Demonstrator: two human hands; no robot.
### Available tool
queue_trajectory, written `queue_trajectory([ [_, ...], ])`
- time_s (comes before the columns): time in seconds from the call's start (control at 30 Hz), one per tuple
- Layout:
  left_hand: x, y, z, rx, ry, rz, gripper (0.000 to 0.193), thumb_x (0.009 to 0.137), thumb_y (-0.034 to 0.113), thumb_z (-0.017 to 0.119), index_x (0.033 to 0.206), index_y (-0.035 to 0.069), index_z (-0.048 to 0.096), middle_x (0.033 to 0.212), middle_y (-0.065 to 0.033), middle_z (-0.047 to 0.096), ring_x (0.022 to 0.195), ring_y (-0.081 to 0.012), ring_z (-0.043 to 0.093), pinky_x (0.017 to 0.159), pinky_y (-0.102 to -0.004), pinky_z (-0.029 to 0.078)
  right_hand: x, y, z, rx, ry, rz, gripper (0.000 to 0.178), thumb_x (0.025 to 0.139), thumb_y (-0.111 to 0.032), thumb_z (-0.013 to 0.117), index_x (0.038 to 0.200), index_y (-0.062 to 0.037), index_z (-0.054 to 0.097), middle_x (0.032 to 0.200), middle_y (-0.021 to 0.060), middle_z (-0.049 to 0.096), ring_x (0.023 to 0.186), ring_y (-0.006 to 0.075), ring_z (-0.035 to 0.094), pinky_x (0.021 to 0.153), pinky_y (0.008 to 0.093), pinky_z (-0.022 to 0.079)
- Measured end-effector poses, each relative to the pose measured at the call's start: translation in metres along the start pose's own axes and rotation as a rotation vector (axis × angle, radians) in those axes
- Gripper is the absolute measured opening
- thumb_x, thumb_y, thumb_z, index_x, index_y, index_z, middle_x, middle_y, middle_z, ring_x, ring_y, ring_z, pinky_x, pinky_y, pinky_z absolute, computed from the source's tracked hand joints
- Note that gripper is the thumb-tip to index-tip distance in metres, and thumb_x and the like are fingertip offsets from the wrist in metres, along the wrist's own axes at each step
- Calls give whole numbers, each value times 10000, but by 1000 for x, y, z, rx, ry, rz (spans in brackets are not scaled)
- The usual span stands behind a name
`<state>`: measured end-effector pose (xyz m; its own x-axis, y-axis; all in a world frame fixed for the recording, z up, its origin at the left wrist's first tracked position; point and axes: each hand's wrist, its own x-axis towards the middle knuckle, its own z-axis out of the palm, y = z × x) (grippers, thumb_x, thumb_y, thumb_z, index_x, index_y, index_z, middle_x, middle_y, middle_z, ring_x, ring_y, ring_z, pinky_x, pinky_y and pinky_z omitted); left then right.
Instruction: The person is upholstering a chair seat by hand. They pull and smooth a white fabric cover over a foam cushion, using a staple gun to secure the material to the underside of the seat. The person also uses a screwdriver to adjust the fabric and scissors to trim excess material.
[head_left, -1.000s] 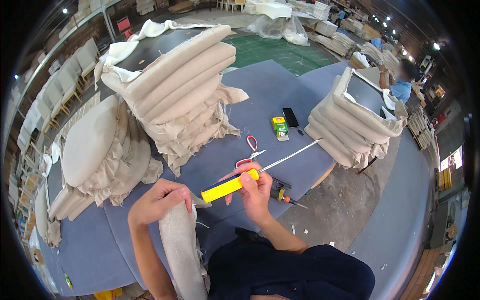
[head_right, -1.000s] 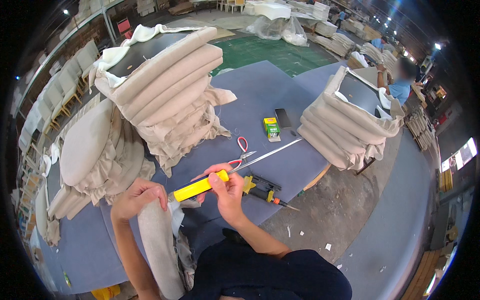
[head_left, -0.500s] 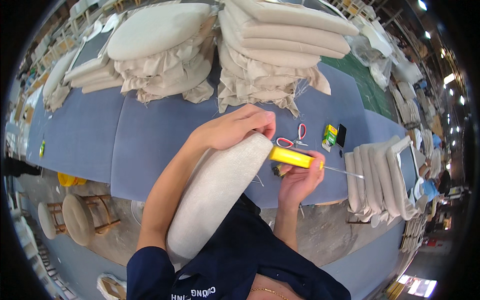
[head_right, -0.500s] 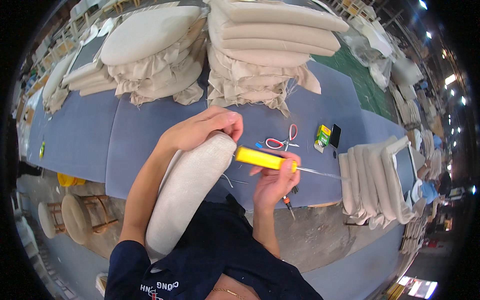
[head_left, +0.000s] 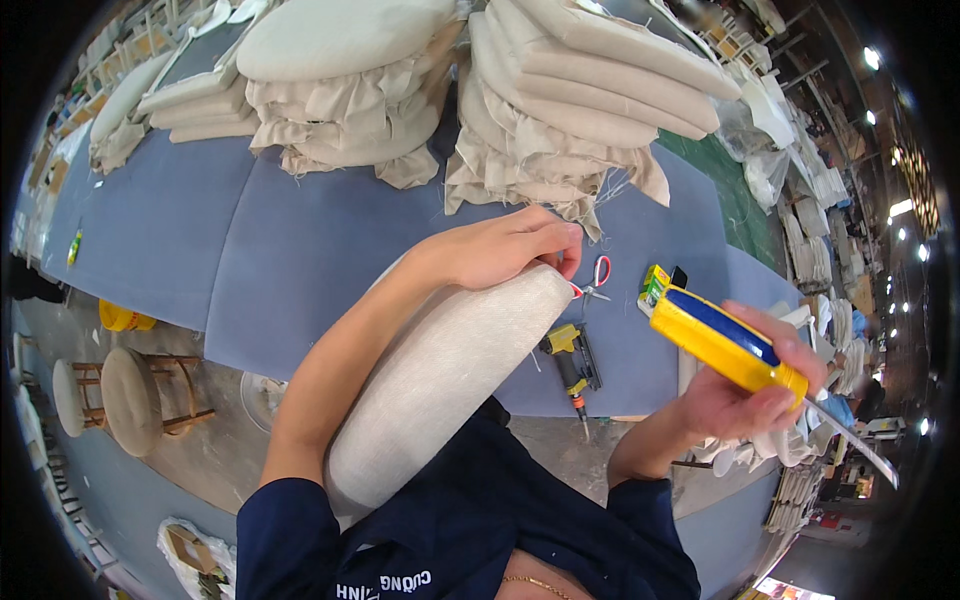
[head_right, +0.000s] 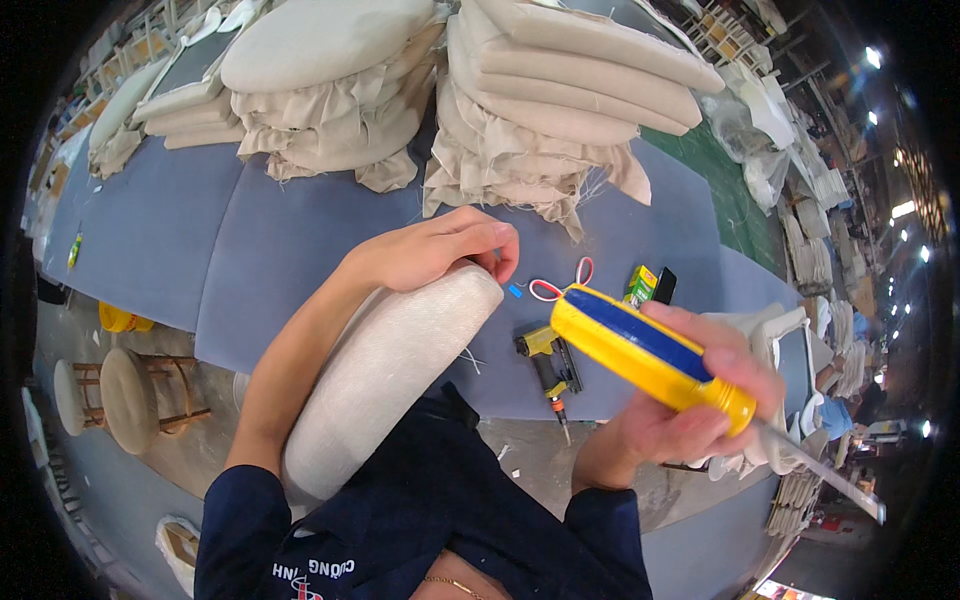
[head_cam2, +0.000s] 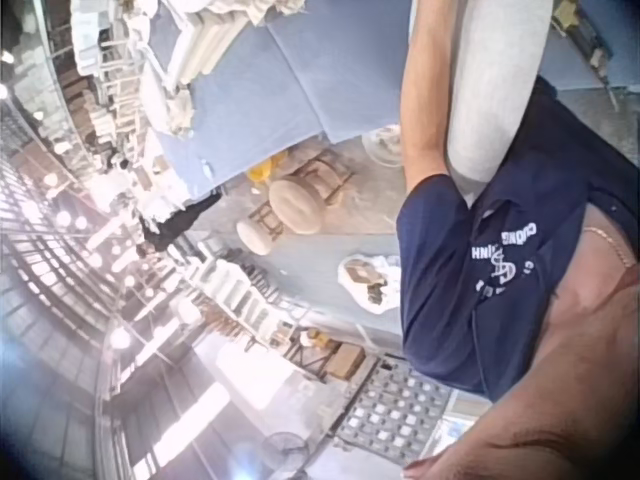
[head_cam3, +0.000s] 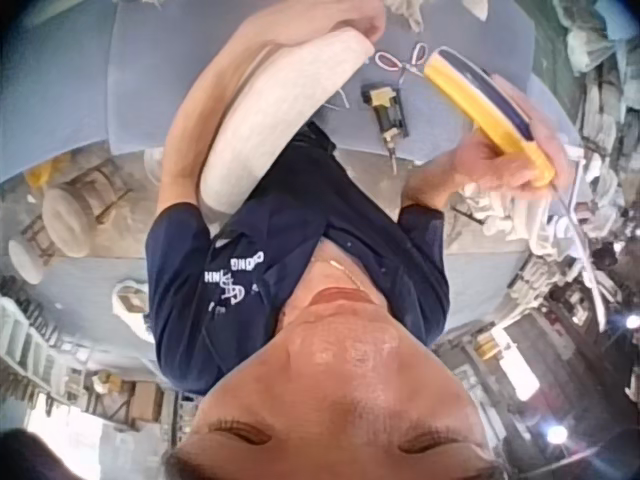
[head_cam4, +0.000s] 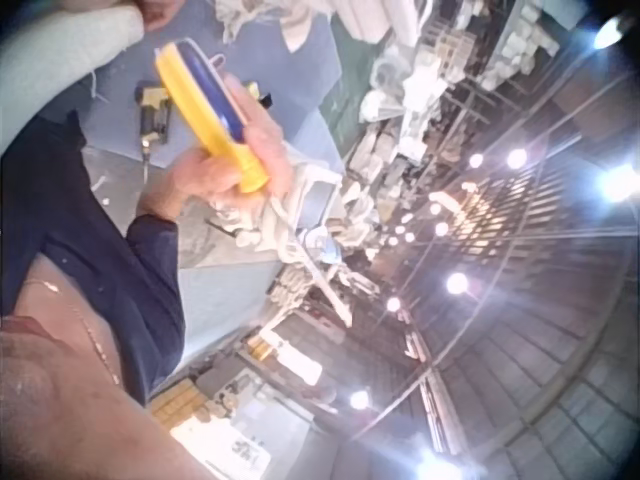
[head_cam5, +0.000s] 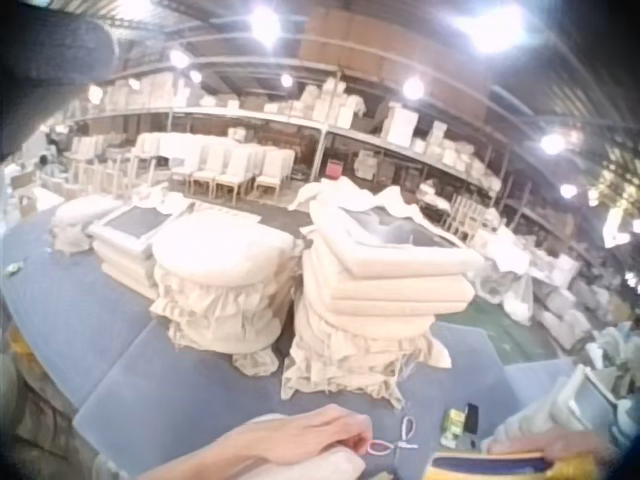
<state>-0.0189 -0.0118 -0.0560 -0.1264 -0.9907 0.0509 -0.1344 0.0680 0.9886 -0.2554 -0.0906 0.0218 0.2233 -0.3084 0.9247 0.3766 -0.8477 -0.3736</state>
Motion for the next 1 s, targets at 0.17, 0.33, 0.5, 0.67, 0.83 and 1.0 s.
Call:
queue_trajectory([
  [0.17,4,-20,6,100,179,174,476,1036,420,376,910,44,641,816,-81,573,785,-168,532,758,-294,429,6,9,17,-123,-586,67,335,951,-275,703,1059,4,551,879,305,699,826,352,745,727,389,612],
  [0.33,12,-17,1,54,-62,44,453,1050,412,385,1035,41,645,1040,-127,581,951,-208,581,850,-318,461,18,-11,23,192,-317,141,331,865,-203,779,1062,9,620,931,223,735,818,306,744,693,368,595],
  [0.5,8,-28,4,120,10,123,471,1069,412,371,1128,27,635,1192,-167,576,1043,-238,613,939,-325,460,23,13,26,-99,-664,157,309,904,-252,745,1030,-15,593,929,216,726,810,331,735,688,368,584],
  [0.67,9,-26,10,72,67,104,500,1081,438,361,1122,35,655,1181,-173,568,1072,-253,606,985,-339,438,29,17,34,-100,-782,88,292,903,-225,735,1060,-14,610,959,171,733,817,271,720,728,347,566],
  [0.83,8,-12,7,17,-85,95,503,1057,462,420,1014,26,667,1047,-107,619,960,-213,581,896,-326,447,38,32,7,-165,-469,222,216,965,-201,663,1025,-8,589,942,131,737,794,188,696,725,312,541],
  [1.0,-42,26,-37,206,-275,133,328,990,349,606,1019,25,649,962,-73,648,921,-176,591,847,-307,454,-41,91,-6,-386,-509,676,228,960,-227,649,1078,-47,578,785,123,687,677,218,654,639,352,511],
])
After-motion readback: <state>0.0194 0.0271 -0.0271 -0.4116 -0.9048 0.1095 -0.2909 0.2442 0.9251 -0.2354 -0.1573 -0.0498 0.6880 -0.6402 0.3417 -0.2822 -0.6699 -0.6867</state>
